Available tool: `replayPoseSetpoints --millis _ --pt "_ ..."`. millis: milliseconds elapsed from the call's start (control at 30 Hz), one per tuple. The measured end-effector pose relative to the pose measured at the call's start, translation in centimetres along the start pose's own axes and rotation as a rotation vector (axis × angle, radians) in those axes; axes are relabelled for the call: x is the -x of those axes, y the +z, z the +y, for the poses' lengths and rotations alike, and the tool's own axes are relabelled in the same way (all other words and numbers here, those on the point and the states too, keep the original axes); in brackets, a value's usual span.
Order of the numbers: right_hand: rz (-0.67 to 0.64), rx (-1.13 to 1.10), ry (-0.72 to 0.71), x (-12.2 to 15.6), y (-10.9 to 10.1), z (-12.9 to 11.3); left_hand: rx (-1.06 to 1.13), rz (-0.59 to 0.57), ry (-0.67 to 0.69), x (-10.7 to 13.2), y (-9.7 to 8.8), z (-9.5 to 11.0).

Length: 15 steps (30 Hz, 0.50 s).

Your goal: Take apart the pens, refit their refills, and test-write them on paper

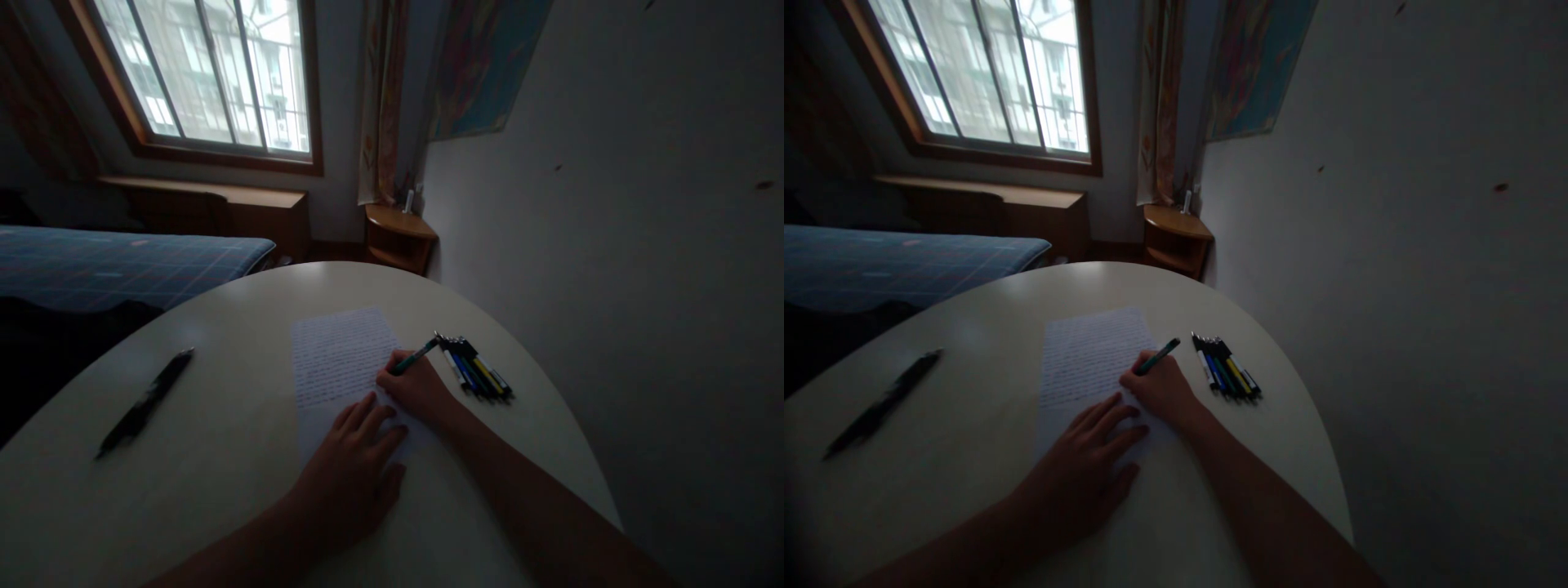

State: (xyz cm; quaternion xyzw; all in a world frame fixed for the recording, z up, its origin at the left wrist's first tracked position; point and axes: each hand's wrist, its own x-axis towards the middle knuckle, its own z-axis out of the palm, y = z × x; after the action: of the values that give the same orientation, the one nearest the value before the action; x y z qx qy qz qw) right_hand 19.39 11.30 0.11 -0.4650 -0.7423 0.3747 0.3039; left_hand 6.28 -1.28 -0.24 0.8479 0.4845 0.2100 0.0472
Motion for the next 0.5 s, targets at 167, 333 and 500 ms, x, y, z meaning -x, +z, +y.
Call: replayPoseSetpoints --millis 167,333,500 --pt "0.01 0.025 -0.007 -0.03 -0.04 -0.04 0.0 0.003 0.012 0.0 0.14 -0.12" --pt "0.0 0.005 0.01 -0.01 -0.04 0.0 0.002 0.009 0.013 0.1 0.29 -0.18" --pt "0.003 -0.053 0.061 -0.04 0.02 -0.02 -0.005 -0.017 0.008 0.08 0.05 -0.07"
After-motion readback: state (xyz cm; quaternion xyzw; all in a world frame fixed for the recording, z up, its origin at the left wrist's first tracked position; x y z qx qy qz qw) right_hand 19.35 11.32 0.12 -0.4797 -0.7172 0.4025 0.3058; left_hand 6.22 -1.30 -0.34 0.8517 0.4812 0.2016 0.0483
